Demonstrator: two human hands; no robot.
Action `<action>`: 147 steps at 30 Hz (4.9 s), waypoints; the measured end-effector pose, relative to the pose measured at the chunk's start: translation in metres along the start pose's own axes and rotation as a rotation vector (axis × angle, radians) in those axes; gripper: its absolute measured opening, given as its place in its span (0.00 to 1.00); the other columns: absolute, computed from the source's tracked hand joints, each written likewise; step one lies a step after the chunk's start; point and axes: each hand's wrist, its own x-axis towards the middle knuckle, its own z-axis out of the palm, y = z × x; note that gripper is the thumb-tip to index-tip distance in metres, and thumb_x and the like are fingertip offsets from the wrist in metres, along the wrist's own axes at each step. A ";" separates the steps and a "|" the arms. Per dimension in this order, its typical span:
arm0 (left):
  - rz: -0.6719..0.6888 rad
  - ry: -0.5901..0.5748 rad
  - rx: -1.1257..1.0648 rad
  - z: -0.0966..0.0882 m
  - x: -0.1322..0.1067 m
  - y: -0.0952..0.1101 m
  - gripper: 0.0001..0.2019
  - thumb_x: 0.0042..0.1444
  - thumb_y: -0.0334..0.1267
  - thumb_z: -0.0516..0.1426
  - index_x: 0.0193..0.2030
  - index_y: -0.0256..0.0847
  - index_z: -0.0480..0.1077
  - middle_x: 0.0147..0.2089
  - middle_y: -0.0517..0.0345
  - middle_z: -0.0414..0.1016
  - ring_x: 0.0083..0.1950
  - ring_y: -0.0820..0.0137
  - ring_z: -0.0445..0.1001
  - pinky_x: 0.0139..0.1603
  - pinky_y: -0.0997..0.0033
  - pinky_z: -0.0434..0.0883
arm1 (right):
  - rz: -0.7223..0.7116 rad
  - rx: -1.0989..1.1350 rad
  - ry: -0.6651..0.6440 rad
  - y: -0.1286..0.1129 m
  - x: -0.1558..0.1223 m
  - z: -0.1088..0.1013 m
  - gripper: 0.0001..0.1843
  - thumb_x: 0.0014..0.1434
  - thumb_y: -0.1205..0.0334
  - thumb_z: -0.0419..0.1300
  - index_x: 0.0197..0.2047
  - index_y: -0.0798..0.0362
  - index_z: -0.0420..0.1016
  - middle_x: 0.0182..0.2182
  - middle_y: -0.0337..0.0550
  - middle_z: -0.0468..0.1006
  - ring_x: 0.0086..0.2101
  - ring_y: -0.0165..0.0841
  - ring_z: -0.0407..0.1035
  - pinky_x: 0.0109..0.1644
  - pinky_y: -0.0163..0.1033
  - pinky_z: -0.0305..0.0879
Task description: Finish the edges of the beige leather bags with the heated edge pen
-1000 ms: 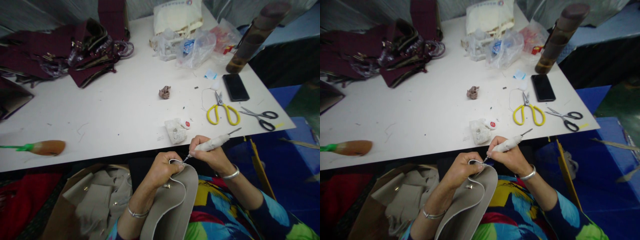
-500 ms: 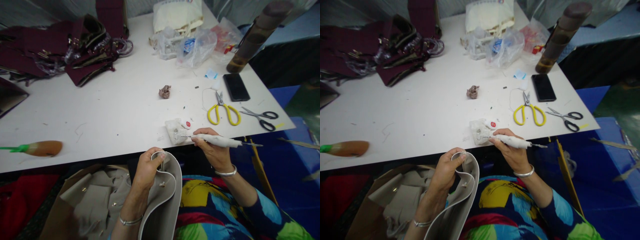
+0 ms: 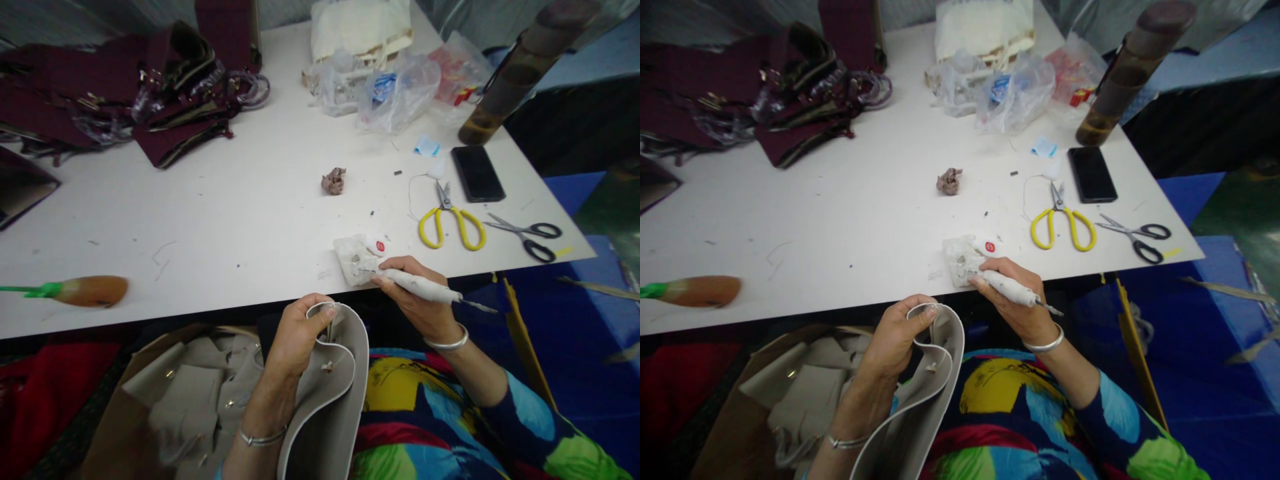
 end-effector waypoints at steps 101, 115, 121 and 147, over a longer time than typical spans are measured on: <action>0.296 -0.161 0.156 0.003 -0.042 -0.020 0.11 0.56 0.33 0.65 0.45 0.42 0.70 0.43 0.57 0.77 0.46 0.65 0.74 0.50 0.68 0.70 | -0.069 0.120 -0.348 -0.036 -0.063 0.029 0.10 0.65 0.70 0.60 0.48 0.49 0.69 0.33 0.36 0.75 0.26 0.27 0.64 0.30 0.31 0.58; 0.260 -0.168 0.038 -0.005 -0.044 -0.020 0.12 0.52 0.34 0.67 0.42 0.40 0.73 0.39 0.59 0.77 0.43 0.67 0.74 0.47 0.70 0.69 | -0.100 0.104 -0.379 -0.045 -0.061 0.035 0.09 0.64 0.70 0.58 0.46 0.49 0.67 0.31 0.35 0.72 0.27 0.28 0.63 0.31 0.31 0.57; 0.221 -0.178 -0.033 -0.009 -0.041 -0.025 0.14 0.49 0.32 0.68 0.42 0.40 0.73 0.38 0.59 0.77 0.41 0.68 0.75 0.46 0.71 0.70 | -0.103 0.103 -0.440 -0.042 -0.060 0.033 0.09 0.66 0.68 0.59 0.48 0.48 0.67 0.35 0.36 0.76 0.28 0.28 0.66 0.32 0.31 0.58; 0.719 0.770 0.414 -0.097 -0.253 -0.063 0.15 0.63 0.37 0.64 0.56 0.42 0.74 0.47 0.54 0.78 0.47 0.66 0.79 0.53 0.66 0.77 | -0.284 -0.079 -0.171 -0.088 -0.086 0.015 0.12 0.60 0.66 0.64 0.48 0.51 0.72 0.26 0.31 0.71 0.21 0.26 0.65 0.28 0.32 0.60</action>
